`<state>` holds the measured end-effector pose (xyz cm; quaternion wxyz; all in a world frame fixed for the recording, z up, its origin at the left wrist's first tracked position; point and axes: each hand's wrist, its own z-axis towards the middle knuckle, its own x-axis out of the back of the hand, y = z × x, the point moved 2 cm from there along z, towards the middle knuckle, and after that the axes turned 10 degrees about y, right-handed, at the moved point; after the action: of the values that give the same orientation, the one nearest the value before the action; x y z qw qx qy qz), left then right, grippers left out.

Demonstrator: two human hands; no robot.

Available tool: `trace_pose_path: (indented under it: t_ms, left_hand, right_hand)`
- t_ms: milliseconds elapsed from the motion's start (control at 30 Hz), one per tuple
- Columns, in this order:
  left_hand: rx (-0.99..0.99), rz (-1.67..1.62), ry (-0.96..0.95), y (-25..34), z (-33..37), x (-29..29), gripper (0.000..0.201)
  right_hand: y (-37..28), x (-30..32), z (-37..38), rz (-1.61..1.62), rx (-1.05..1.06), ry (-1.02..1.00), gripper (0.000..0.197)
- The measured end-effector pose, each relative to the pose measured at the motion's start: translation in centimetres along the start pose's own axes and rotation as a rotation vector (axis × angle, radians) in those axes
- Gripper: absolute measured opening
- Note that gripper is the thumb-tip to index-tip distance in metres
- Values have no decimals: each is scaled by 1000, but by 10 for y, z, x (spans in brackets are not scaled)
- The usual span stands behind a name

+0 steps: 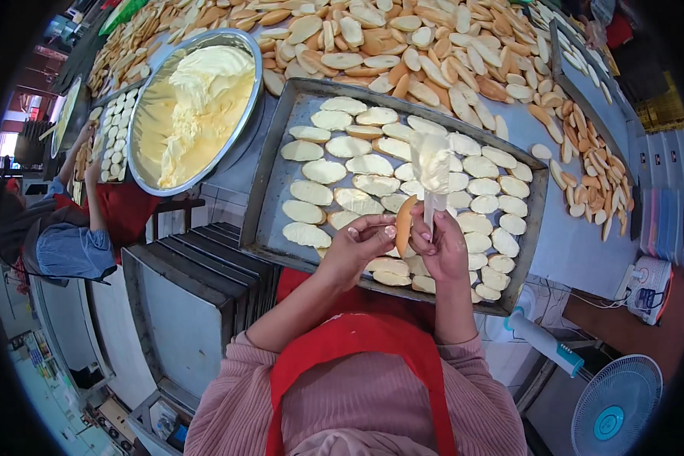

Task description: The person spreads a yellow creamy substance onto sliced bread pieces arranged on a metal tray using a plastic spatula. The person works methodically across the tray, ensuring each slice is covered, and then moves the completed tray aside to begin with a new batch of bread slices.

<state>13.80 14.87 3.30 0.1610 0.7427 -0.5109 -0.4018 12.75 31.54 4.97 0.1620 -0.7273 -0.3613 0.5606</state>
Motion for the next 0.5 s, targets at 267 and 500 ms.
trace_pose_path:
  t_ms: [267, 500]
  left_hand:
    - [16, 37, -64, -1, -1, 8, 41]
    - [-81, 82, -26, 9, -6, 12, 35]
  right_hand:
    - [-8, -23, -9, -350, -13, 18, 32]
    - [-2, -28, -13, -368, 15, 53, 30]
